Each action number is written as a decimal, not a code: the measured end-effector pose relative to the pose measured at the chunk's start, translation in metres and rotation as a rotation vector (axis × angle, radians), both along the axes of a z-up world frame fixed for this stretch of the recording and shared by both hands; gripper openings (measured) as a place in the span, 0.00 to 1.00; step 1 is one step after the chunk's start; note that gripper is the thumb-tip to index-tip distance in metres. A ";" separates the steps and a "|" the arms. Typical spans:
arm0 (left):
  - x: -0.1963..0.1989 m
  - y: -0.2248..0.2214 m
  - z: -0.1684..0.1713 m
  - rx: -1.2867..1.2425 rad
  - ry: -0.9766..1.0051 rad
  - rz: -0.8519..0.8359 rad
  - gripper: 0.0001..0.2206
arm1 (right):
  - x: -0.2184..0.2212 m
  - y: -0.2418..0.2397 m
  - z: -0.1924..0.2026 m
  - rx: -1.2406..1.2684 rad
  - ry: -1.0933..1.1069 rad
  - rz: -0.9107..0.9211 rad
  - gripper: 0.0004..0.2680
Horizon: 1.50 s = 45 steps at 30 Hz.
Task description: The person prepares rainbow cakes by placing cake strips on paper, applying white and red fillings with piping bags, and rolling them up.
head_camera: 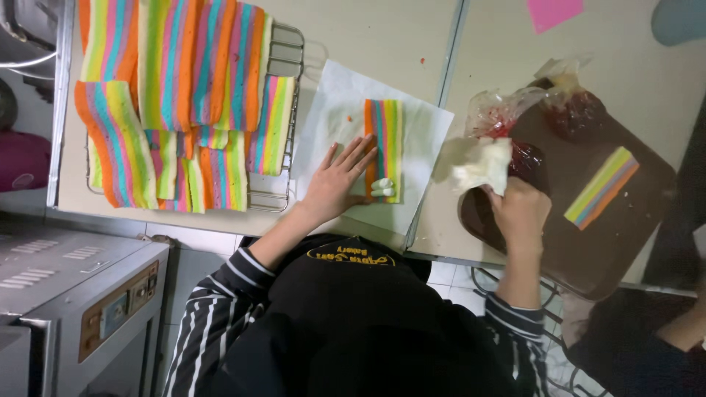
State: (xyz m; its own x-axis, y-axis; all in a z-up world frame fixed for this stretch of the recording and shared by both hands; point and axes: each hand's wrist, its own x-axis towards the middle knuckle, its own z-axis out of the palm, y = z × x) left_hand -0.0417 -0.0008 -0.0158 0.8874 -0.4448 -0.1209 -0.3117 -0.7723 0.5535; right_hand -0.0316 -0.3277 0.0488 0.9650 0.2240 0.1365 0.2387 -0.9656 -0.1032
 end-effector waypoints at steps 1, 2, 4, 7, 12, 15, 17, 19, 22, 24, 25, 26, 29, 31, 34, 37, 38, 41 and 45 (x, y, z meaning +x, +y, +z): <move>0.000 0.000 0.001 0.003 0.002 0.004 0.46 | 0.001 0.003 0.011 -0.119 0.081 0.037 0.16; 0.000 0.000 0.002 0.006 0.004 0.007 0.45 | 0.002 0.007 0.022 -0.238 0.162 0.075 0.20; -0.001 -0.001 0.003 0.009 0.011 0.012 0.46 | 0.005 -0.002 0.032 -0.158 0.353 0.044 0.20; 0.000 -0.002 0.006 0.006 0.021 0.014 0.45 | 0.014 -0.026 0.022 0.108 0.394 0.039 0.17; 0.000 -0.002 0.005 0.001 0.022 0.005 0.45 | 0.052 -0.033 -0.033 0.085 -0.112 0.011 0.07; -0.001 -0.002 0.005 -0.016 0.032 0.002 0.44 | 0.068 -0.041 -0.072 -0.025 0.060 -0.083 0.19; -0.001 -0.002 0.005 0.006 0.026 -0.004 0.46 | 0.073 -0.054 -0.096 -0.160 -0.114 -0.122 0.08; 0.001 -0.001 0.005 0.011 0.021 0.001 0.45 | 0.062 -0.056 -0.066 0.043 -0.142 -0.167 0.03; -0.002 -0.001 -0.007 0.050 -0.062 -0.010 0.44 | 0.046 -0.087 -0.055 0.506 -0.328 -0.232 0.07; -0.001 -0.001 -0.014 0.081 -0.154 -0.028 0.44 | 0.034 -0.104 -0.040 0.760 -0.506 -0.249 0.14; -0.001 -0.001 -0.014 0.082 -0.151 -0.028 0.44 | 0.026 -0.106 -0.024 0.965 -0.588 -0.339 0.14; -0.001 0.000 -0.014 0.084 -0.148 -0.028 0.44 | 0.018 -0.107 -0.008 1.171 -0.667 -0.431 0.15; -0.002 0.000 -0.018 0.124 -0.157 -0.038 0.45 | 0.001 -0.088 0.038 1.248 -0.823 -0.314 0.15; -0.002 -0.001 -0.017 0.104 -0.171 -0.032 0.45 | -0.002 -0.080 0.051 1.352 -0.893 -0.315 0.14; -0.003 0.000 -0.021 0.076 -0.160 -0.025 0.45 | -0.006 -0.046 0.063 1.596 -0.792 -0.203 0.12; -0.004 0.003 -0.022 0.043 -0.148 -0.025 0.44 | 0.001 0.001 0.044 1.784 -0.450 0.104 0.09; -0.003 0.003 -0.022 0.019 -0.159 -0.029 0.44 | 0.004 0.017 0.033 1.822 -0.284 0.286 0.09; -0.001 0.002 -0.003 -0.036 0.015 0.013 0.46 | 0.008 0.073 -0.011 1.910 -0.246 0.041 0.12; -0.002 0.003 -0.007 -0.048 -0.007 0.029 0.46 | 0.010 0.110 -0.036 1.855 -0.207 0.023 0.14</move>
State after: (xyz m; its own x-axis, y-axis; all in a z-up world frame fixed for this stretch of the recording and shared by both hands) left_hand -0.0438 0.0026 -0.0227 0.9007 -0.4242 -0.0936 -0.2938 -0.7537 0.5878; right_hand -0.0214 -0.2173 0.0126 0.9027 -0.3174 0.2905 0.3930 0.3333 -0.8570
